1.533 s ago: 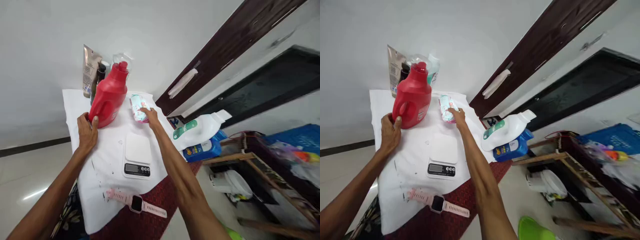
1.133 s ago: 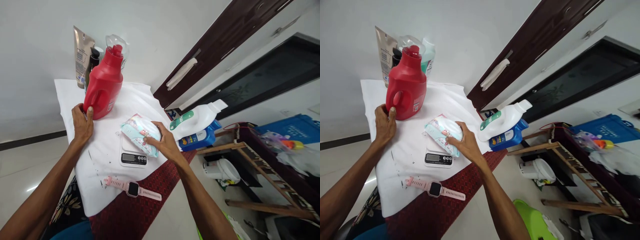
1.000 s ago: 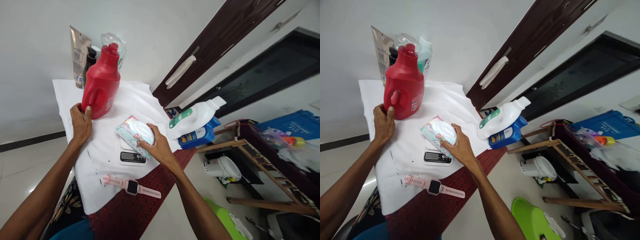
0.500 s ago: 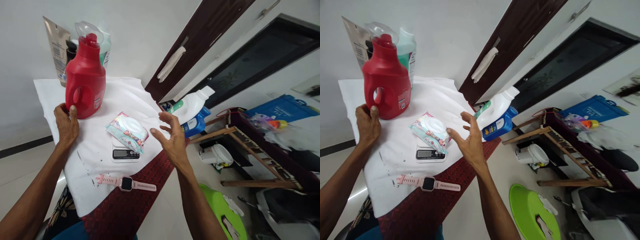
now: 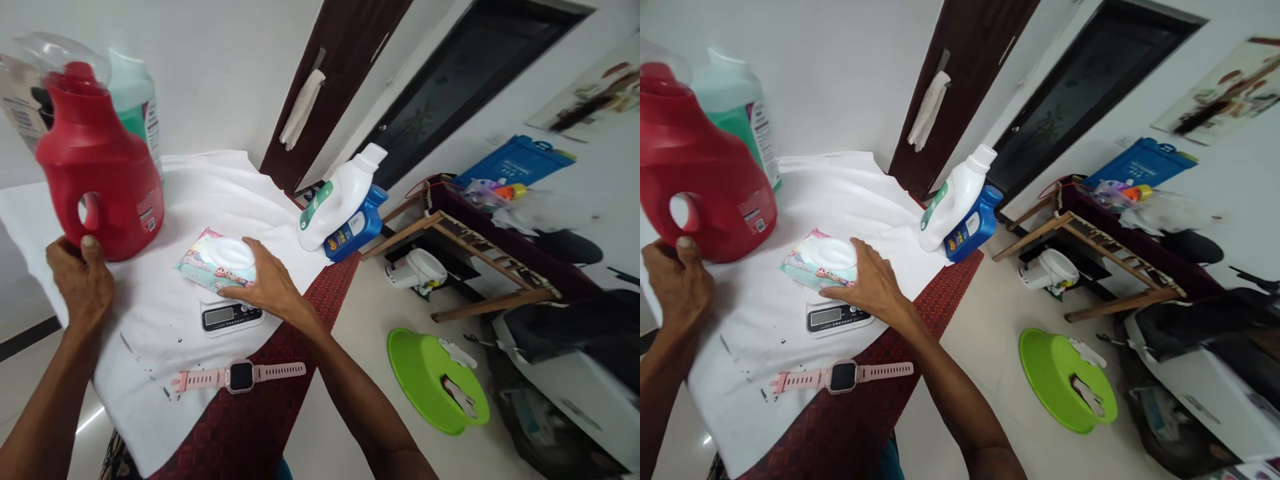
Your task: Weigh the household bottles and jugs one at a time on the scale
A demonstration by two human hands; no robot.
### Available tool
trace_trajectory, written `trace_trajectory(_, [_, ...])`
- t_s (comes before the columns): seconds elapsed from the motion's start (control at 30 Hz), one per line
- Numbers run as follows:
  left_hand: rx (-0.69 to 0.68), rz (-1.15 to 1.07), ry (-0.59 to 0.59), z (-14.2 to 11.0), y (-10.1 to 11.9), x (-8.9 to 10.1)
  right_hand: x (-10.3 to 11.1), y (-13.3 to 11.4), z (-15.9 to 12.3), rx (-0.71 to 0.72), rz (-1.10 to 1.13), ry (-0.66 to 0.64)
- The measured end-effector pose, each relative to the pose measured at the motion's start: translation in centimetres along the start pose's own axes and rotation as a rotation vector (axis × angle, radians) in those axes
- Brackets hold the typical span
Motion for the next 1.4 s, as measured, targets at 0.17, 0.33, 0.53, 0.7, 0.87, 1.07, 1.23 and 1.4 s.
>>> trace_trajectory(0.17, [-0.04,-0.003,0.007,0.0,-0.2,-0.1,0.9,1.7,-1.3,-0.151,0.131,0.123])
trace_trajectory(0.33, [-0.049,0.029,-0.01,-0.2,-0.3,0.1,6.6,6.7,-3.7,-0.242,-0.01,0.434])
trace_trajectory(0.53, [-0.021,0.016,-0.049,-1.1,1.4,1.0,12.4,15.1,-4.4,-0.266,-0.241,0.527])
trace_trajectory(0.7, [-0.062,0.011,-0.048,-1.5,1.5,1.3,12.3,19.3,-4.3,-0.226,-0.251,0.396])
trace_trajectory(0.87, [-0.032,0.015,-0.025,-0.7,0.2,0.5,12.2,20.1,-5.0,-0.31,-0.296,0.354])
trace_trajectory(1.07, [0.085,-0.114,0.034,-0.3,-1.1,-0.2,10.7,10.0,-2.9,-0.009,-0.166,0.672])
trace_trajectory(1.23, [0.08,-0.164,0.036,-1.0,-0.9,0.3,0.2,-3.2,1.4,-0.004,0.492,0.123])
trace_trajectory(1.4, [0.088,-0.223,0.076,-1.3,-1.6,0.5,-11.2,-13.1,4.0,0.109,0.59,-0.104])
Point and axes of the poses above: each hand's wrist, its own z-axis towards the middle knuckle, its own x-axis out of the back of the hand, y = z × x, the point moved 4 cm from there along z, towards the middle knuckle, and after that the axes turned 14 degrees about y, right-handed, at the moved point
